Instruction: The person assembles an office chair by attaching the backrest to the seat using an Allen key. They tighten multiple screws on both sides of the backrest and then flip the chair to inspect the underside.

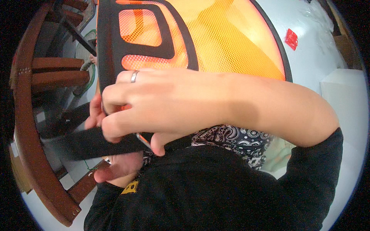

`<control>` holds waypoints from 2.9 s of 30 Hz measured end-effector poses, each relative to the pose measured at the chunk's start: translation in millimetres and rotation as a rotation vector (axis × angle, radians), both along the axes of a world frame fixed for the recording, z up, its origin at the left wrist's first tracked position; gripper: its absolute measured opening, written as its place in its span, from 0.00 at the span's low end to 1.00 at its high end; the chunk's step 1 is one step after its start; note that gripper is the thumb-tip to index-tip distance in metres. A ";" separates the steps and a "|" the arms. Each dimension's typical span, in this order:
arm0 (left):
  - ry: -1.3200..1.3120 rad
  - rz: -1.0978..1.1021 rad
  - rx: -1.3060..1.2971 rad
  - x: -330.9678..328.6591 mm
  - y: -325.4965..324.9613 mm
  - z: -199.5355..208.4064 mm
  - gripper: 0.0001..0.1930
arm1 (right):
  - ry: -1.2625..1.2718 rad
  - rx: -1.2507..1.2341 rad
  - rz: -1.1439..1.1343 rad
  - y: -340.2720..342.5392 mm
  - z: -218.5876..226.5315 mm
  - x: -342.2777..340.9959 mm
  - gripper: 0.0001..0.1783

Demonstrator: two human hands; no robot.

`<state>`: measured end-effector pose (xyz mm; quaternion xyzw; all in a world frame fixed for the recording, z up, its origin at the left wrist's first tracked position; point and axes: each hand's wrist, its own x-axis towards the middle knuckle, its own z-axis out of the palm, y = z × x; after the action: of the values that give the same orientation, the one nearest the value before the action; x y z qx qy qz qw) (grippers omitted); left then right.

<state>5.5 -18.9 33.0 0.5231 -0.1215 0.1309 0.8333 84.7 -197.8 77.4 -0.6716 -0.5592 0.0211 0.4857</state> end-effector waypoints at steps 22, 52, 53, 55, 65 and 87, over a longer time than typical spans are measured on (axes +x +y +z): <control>-0.234 -0.088 -0.112 -6.9 -13.2 -7.5 0.39 | 0.292 0.320 -0.252 27.3 -35.7 -57.5 0.23; -0.047 0.006 0.303 -14.1 -13.1 -7.5 0.48 | 0.031 -0.060 -0.589 -19.1 -4.4 -67.2 0.15; -0.025 -0.004 0.346 -18.8 -12.5 -7.0 0.47 | 0.021 -0.027 -0.545 -18.3 -6.3 -63.4 0.14; -0.027 -0.026 0.438 -24.4 -11.4 -6.9 0.47 | 0.017 -0.009 -0.499 -17.0 -7.7 -57.6 0.13; -0.228 -0.105 0.743 -16.2 10.3 -5.7 0.44 | 0.010 -0.096 -0.358 -14.8 -0.4 -41.9 0.12; -0.202 -0.141 0.822 -14.8 9.0 7.2 0.41 | -0.188 -0.104 -0.286 -14.0 1.8 -30.5 0.07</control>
<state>-9.2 -9.8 40.2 0.7866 -0.2800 0.0648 0.5465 54.2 -211.8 79.2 -0.7675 -0.4990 -0.0822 0.3940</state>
